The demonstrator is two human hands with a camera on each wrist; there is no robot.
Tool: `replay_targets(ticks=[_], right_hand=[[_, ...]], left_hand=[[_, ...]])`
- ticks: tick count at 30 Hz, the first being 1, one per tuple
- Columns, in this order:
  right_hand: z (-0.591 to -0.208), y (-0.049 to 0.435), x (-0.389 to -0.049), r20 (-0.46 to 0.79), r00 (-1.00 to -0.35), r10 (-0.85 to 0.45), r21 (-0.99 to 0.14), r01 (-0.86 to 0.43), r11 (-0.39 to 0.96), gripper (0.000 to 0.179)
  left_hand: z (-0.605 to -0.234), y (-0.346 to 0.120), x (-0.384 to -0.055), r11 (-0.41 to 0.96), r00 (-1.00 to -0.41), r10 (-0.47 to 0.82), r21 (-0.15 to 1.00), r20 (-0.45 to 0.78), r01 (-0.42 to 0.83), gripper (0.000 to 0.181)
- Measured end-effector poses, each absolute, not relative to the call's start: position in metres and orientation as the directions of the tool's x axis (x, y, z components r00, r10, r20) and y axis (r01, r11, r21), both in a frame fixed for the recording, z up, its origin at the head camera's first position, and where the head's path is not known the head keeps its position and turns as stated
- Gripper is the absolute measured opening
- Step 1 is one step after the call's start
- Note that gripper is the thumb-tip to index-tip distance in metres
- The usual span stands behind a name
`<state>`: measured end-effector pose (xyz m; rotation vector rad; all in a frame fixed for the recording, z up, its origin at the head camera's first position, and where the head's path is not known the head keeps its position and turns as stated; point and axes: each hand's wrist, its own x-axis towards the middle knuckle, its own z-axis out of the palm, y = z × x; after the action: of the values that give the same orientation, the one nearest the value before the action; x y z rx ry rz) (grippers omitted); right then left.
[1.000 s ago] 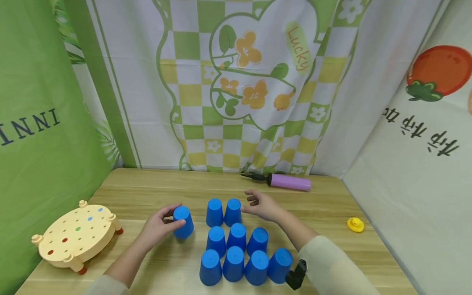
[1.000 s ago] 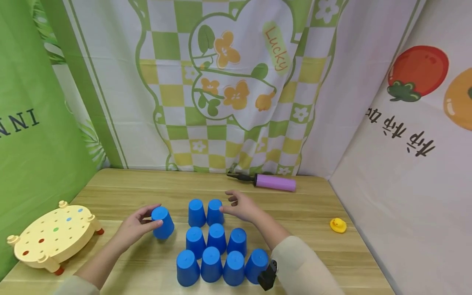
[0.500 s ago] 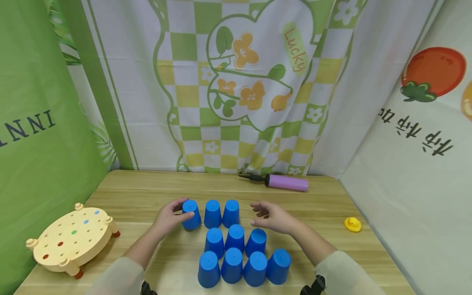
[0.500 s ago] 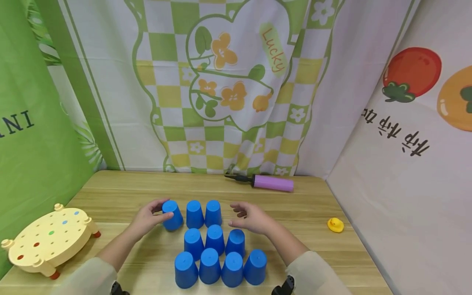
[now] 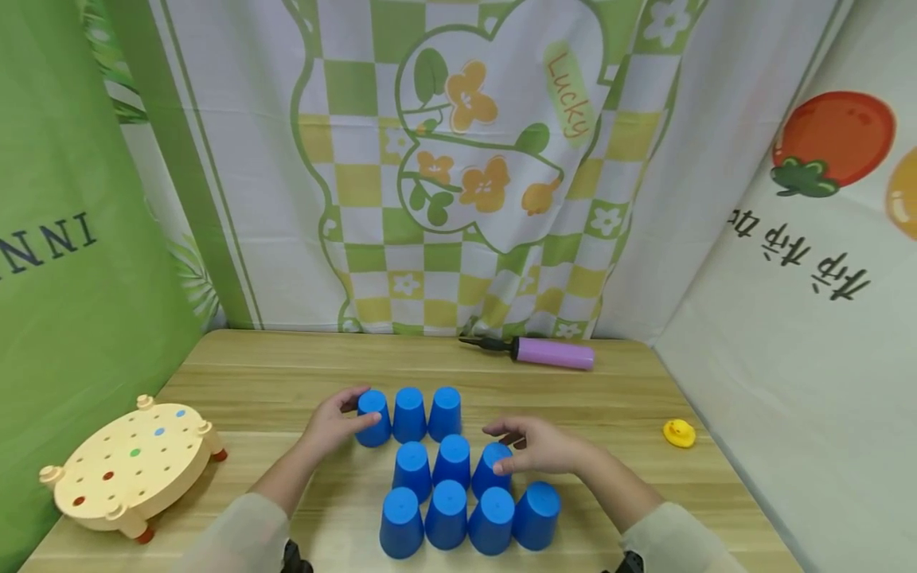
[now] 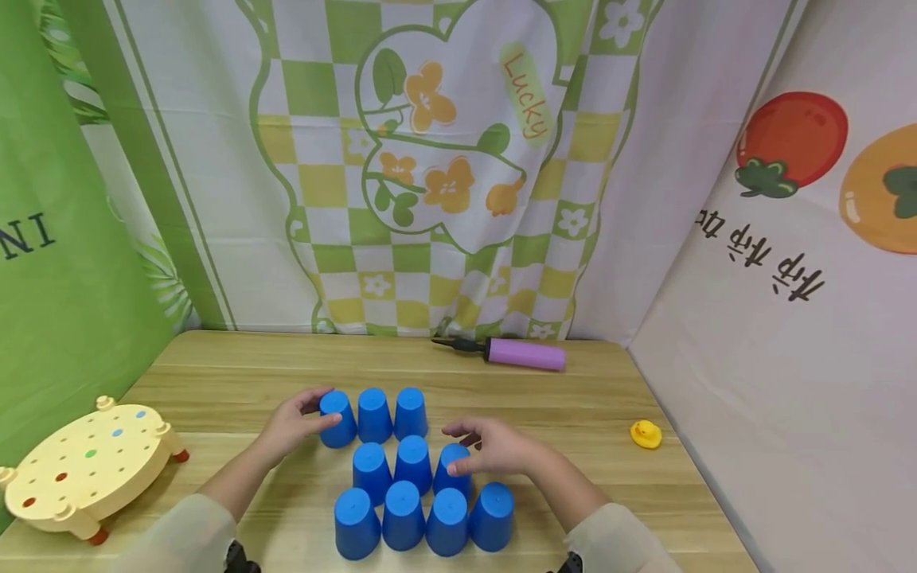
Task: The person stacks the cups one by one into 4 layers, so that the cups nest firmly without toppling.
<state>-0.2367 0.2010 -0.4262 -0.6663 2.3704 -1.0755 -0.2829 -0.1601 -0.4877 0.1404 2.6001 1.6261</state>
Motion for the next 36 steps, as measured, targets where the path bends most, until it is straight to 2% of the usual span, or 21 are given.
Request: replay_targets(ticks=[21,30,36], right_hand=[[-0.434,0.201,-0.233,-0.233,-0.794,-0.561,-0.737,-0.232,0.634,0.059],[-0.428,0.208,-0.238,-0.183,-0.827,-0.531,-0.742,-0.239,0.627,0.057],[-0.421,0.209,-0.249,-0.128,-0.873,-0.470,-0.730,-0.238,0.640,0.059]], left_hand=[[-0.484,-0.152,-0.280,0.411,-0.991,0.126,0.911,-0.048,0.008,0.061],[-0.483,-0.151,-0.280,0.420,-0.991,0.124,0.908,-0.052,0.005,0.061],[-0.485,-0.151,-0.281,0.412,-0.990,0.134,0.911,-0.051,0.009,0.062]])
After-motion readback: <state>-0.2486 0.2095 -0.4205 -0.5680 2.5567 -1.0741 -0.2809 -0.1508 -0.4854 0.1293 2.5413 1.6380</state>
